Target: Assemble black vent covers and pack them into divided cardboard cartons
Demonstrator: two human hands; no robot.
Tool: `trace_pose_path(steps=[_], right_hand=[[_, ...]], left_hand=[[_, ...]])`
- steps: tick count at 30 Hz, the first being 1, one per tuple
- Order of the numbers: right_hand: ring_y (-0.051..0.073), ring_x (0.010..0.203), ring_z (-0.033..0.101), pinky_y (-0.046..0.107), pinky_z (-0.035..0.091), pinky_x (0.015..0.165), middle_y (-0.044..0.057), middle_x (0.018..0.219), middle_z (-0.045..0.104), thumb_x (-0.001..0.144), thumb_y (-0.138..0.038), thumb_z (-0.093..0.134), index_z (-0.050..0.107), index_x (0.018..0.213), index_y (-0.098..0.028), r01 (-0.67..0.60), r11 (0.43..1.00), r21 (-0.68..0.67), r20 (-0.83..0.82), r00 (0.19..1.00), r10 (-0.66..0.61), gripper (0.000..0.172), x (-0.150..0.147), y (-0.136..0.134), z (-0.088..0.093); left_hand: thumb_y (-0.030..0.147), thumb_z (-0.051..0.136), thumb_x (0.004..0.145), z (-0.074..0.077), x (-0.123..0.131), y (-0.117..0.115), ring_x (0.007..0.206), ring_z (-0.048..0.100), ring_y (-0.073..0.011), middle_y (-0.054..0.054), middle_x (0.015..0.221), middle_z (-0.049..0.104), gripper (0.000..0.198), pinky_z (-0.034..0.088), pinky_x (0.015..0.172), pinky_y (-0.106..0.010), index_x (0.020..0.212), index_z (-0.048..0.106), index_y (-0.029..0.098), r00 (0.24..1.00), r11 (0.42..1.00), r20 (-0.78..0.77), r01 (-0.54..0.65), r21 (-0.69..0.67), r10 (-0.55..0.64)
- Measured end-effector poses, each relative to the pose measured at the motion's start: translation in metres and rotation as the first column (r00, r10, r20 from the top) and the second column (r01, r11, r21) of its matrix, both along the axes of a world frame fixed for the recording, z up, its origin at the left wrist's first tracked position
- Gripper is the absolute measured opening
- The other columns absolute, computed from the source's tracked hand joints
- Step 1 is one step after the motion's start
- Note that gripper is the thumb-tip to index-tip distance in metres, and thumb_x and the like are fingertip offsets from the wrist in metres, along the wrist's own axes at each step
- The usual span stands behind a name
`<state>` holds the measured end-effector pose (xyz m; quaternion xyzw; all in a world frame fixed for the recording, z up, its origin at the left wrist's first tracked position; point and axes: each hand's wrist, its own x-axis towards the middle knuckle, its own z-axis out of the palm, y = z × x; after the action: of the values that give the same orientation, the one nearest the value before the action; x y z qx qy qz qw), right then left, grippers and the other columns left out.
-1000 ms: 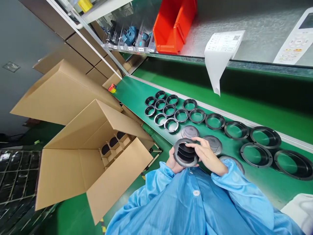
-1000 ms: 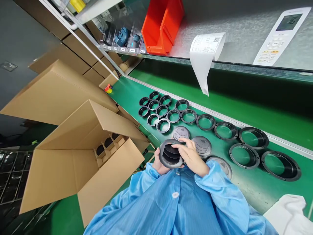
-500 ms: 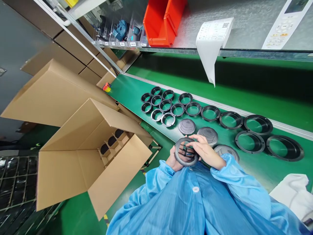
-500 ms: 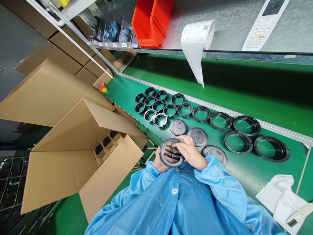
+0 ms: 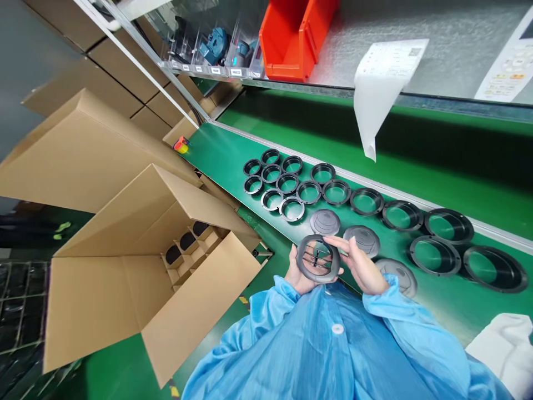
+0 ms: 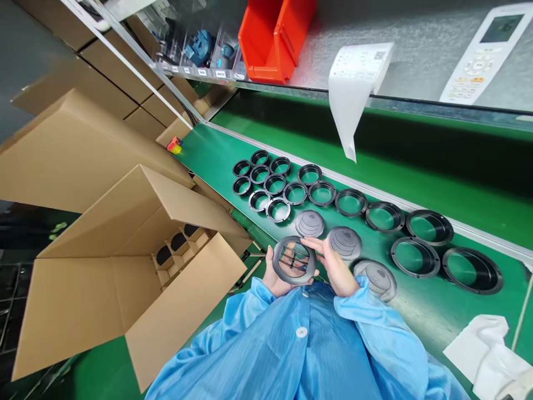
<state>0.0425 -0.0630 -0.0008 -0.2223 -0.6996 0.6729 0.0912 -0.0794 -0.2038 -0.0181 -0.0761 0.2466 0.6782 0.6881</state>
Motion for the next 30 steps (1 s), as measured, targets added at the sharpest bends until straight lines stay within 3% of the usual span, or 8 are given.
trace_pose_path(steps=[5, 8, 11, 15, 19, 22, 25, 30], right_hand=[[0.035, 0.149, 0.022, 0.058, 0.021, 0.121, 0.009, 0.16, 0.032, 0.087, -0.054, 0.063, 0.052, 0.145, -0.029, -0.28, 0.849, 0.449, 0.076, 0.958, 0.276, 0.064, -0.027, -0.019, -0.03], [0.037, 0.15, 0.014, 0.057, 0.027, 0.117, 0.017, 0.164, 0.011, 0.08, -0.051, 0.07, 0.027, 0.157, -0.024, -0.333, 0.802, 0.496, 0.215, 0.942, 0.258, 0.092, -0.056, -0.022, -0.048], [0.037, 0.144, 0.028, 0.053, 0.036, 0.112, 0.019, 0.158, 0.023, 0.07, -0.047, 0.076, 0.014, 0.16, -0.022, -0.385, 0.789, 0.479, 0.265, 0.92, 0.288, 0.111, -0.097, -0.019, -0.06], [0.04, 0.132, 0.037, 0.054, 0.037, 0.108, 0.023, 0.147, 0.033, 0.067, -0.048, 0.076, 0.022, 0.157, -0.014, -0.213, 0.699, 0.683, 0.217, 0.973, 0.084, 0.11, -0.166, -0.006, -0.076], [0.045, 0.134, 0.032, 0.062, 0.025, 0.112, 0.027, 0.147, 0.031, 0.069, -0.055, 0.073, 0.029, 0.153, -0.008, -0.142, 0.459, 0.877, 0.192, 0.979, -0.063, 0.106, -0.223, 0.011, -0.104], [0.045, 0.135, 0.032, 0.063, 0.017, 0.114, 0.028, 0.15, 0.032, 0.073, -0.059, 0.069, 0.028, 0.154, -0.008, -0.209, 0.333, 0.92, 0.236, 0.971, -0.044, 0.103, -0.229, 0.011, -0.127], [0.046, 0.138, 0.03, 0.063, 0.016, 0.114, 0.031, 0.152, 0.03, 0.077, -0.065, 0.064, 0.03, 0.153, -0.004, -0.26, 0.263, 0.929, 0.277, 0.96, -0.032, 0.103, -0.209, -0.001, -0.137], [0.041, 0.146, 0.021, 0.06, 0.016, 0.116, 0.028, 0.16, 0.02, 0.091, -0.061, 0.048, 0.026, 0.154, -0.003, -0.259, 0.246, 0.934, 0.268, 0.964, 0.0, 0.089, -0.191, -0.021, -0.111]], left_hand=[[0.08, 0.042, 0.083, -0.009, -0.029, 0.001, 0.126, 0.055, -0.0363, -0.016, 0.128, 0.066, 0.081, 0.035, 0.111, -0.054, 0.13, 0.06, 0.017, 0.983, 0.983, 0.123, -0.12, -0.139, 0.138], [0.074, 0.045, 0.086, -0.018, -0.045, -0.001, 0.125, 0.057, -0.0334, -0.014, 0.124, 0.068, 0.074, 0.036, 0.111, -0.049, 0.132, 0.06, 0.018, 0.981, 0.983, 0.138, -0.117, -0.142, 0.137], [0.079, 0.043, 0.084, -0.028, -0.069, -0.003, 0.125, 0.056, -0.0352, -0.016, 0.125, 0.067, 0.081, 0.038, 0.109, -0.051, 0.137, 0.055, 0.018, 0.992, 0.987, 0.106, -0.056, -0.153, 0.073], [0.088, 0.033, 0.079, -0.043, -0.111, -0.008, 0.123, 0.055, -0.0348, -0.017, 0.138, 0.056, 0.095, 0.044, 0.1, -0.052, 0.148, 0.038, 0.022, 0.991, 0.896, -0.117, -0.112, -0.429, 0.067], [0.076, 0.044, 0.086, -0.061, -0.144, -0.013, 0.13, 0.048, -0.0279, -0.015, 0.153, 0.04, 0.082, 0.045, 0.099, -0.038, 0.146, 0.038, 0.02, 0.946, 0.763, -0.312, -0.264, -0.59, 0.086], [0.066, 0.044, 0.092, -0.071, -0.155, -0.014, 0.132, 0.045, -0.024, -0.011, 0.154, 0.04, 0.068, 0.044, 0.099, -0.033, 0.143, 0.041, 0.021, 0.95, 0.767, -0.298, -0.259, -0.587, 0.092], [0.06, 0.04, 0.097, -0.076, -0.155, -0.018, 0.129, 0.048, -0.0223, -0.01, 0.153, 0.043, 0.06, 0.044, 0.098, -0.031, 0.142, 0.044, 0.021, 0.962, 0.779, -0.259, -0.226, -0.586, 0.084], [0.059, 0.039, 0.097, -0.079, -0.146, -0.038, 0.116, 0.058, -0.0218, -0.013, 0.141, 0.054, 0.056, 0.047, 0.094, -0.033, 0.134, 0.052, 0.019, 0.975, 0.754, -0.213, -0.184, -0.63, 0.06]])
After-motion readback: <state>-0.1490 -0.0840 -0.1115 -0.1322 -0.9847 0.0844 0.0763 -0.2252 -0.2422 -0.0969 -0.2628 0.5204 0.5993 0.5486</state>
